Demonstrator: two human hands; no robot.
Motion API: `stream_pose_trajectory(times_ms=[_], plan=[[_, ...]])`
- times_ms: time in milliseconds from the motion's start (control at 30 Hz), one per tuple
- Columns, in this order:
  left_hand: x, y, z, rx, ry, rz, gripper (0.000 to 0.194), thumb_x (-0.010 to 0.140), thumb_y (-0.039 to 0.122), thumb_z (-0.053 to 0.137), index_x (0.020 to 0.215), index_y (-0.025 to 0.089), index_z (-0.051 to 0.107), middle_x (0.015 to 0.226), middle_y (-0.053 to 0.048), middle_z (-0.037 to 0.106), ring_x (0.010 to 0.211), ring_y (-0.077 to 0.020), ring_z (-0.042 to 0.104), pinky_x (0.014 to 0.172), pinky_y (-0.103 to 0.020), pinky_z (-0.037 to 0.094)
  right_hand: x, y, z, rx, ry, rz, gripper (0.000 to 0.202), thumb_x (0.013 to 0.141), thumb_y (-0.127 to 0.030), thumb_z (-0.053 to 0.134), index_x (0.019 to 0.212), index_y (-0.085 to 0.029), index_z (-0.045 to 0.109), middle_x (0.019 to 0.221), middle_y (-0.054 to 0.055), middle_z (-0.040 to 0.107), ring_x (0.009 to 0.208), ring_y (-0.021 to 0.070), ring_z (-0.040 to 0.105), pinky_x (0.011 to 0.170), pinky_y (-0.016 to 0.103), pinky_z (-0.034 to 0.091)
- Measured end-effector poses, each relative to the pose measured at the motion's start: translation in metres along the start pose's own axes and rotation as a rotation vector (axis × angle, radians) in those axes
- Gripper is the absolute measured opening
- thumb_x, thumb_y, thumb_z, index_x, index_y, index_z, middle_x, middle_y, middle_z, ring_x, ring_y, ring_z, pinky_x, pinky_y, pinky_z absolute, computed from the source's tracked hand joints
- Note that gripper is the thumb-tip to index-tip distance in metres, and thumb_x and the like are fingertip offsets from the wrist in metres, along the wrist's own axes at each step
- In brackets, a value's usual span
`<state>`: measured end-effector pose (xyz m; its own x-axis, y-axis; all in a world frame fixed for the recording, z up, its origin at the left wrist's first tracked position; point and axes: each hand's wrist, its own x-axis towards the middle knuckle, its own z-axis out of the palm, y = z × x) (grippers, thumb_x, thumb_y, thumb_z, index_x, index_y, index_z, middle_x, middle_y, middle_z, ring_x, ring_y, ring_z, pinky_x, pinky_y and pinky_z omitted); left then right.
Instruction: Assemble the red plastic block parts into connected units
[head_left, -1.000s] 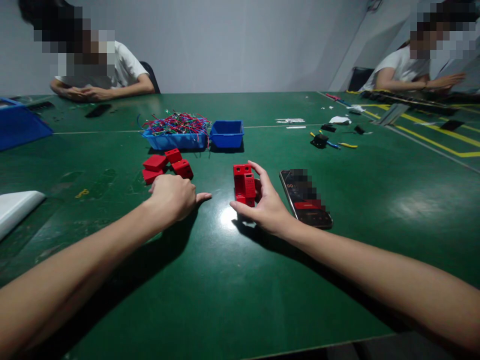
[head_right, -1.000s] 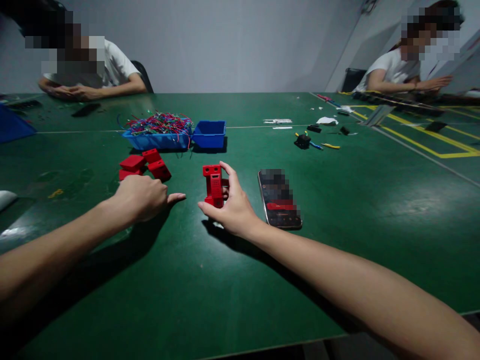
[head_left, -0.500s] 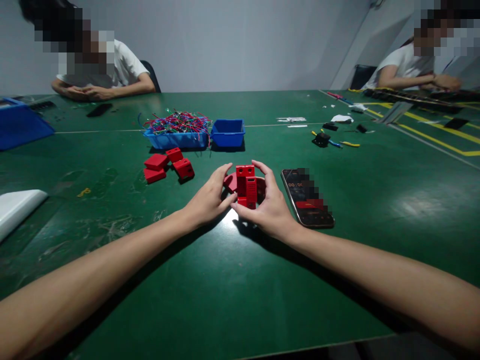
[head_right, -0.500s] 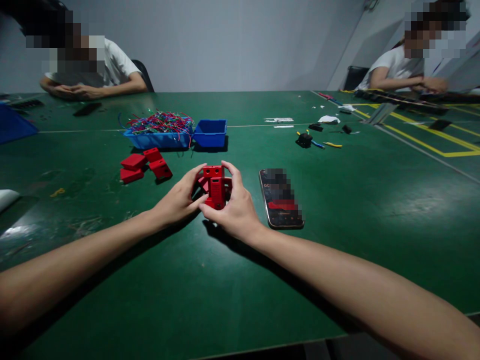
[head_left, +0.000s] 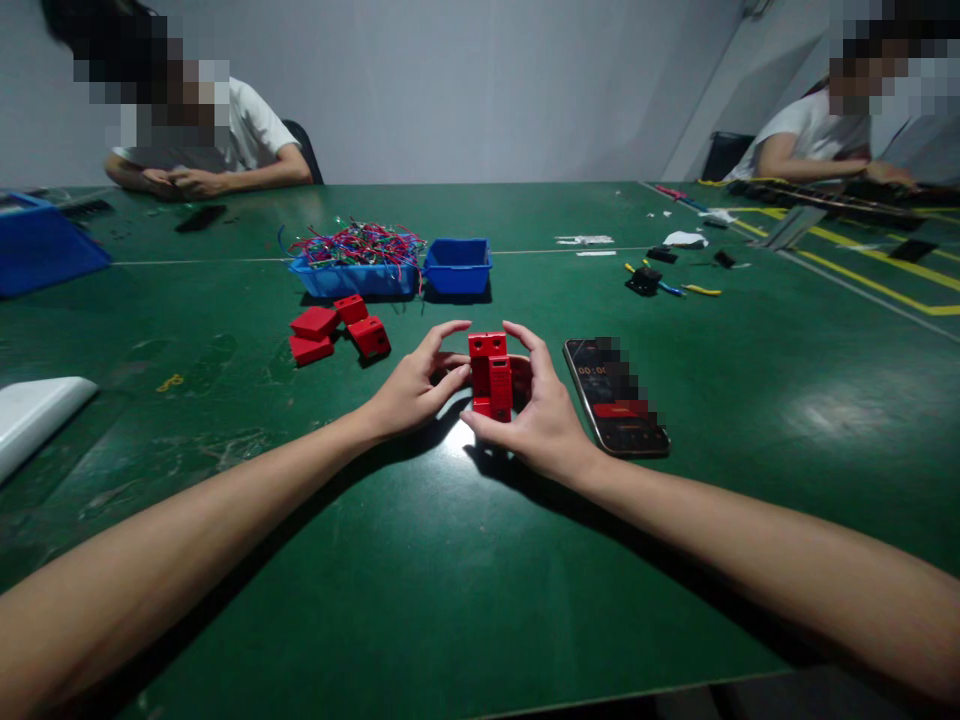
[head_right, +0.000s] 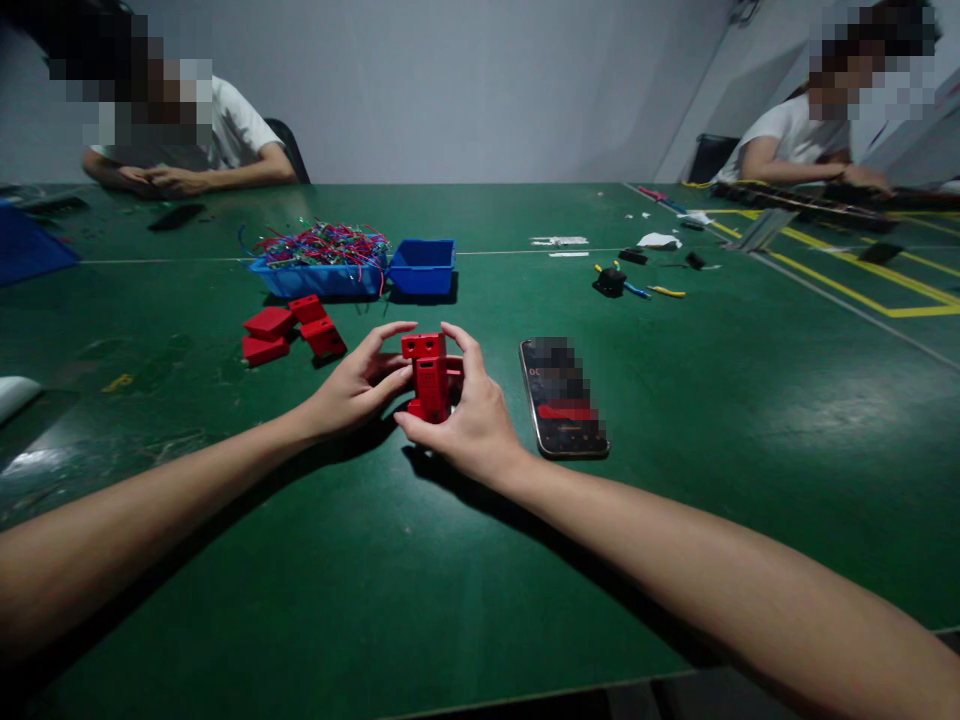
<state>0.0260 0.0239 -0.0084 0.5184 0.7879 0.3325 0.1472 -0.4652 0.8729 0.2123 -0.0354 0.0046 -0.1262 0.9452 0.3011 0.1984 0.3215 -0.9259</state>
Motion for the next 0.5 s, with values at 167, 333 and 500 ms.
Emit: stream_pose_trajectory(times_ms=[167, 333, 500], plan=[[-0.0048, 0.0052, 0.0004, 0.014, -0.118, 0.089, 0.071, 0.094, 0.045, 0.058, 0.153, 0.027, 0.023, 0.135, -0.016, 0.064, 0.116, -0.0309, 0.069, 0.099, -0.051, 0.055, -0.0008, 0.0021, -0.0018, 0.001, -0.013, -0.015, 0.095, 0.064, -0.023, 0.082, 0.144, -0.029, 0.033, 0.117, 0.009, 0.068, 0.101, 0.0275, 0.071, 0.094, 0.051, 0.058], [-0.0029, 0.0049, 0.0000, 0.119, -0.196, 0.278, 0.122, 0.064, 0.034, 0.089, 0.157, 0.032, 0.011, 0.151, -0.021, 0.046, 0.130, -0.0390, 0.058, 0.107, -0.057, 0.049, 0.0000, 0.0030, -0.0039, -0.084, -0.035, -0.054, 0.098, 0.064, -0.028, 0.085, 0.146, -0.028, 0.032, 0.123, 0.011, 0.068, 0.109, 0.0296, 0.070, 0.098, 0.053, 0.056], [-0.0010, -0.0007, 0.0011, 0.209, -0.134, 0.275, 0.115, 0.066, 0.032, 0.088, 0.155, 0.027, 0.016, 0.145, -0.022, 0.050, 0.125, -0.0360, 0.061, 0.107, -0.053, 0.050, 0.0008, 0.0016, -0.0055, -0.129, -0.106, -0.067, 0.097, 0.072, -0.037, 0.082, 0.152, -0.029, 0.028, 0.137, 0.014, 0.062, 0.124, 0.0322, 0.063, 0.103, 0.056, 0.051]])
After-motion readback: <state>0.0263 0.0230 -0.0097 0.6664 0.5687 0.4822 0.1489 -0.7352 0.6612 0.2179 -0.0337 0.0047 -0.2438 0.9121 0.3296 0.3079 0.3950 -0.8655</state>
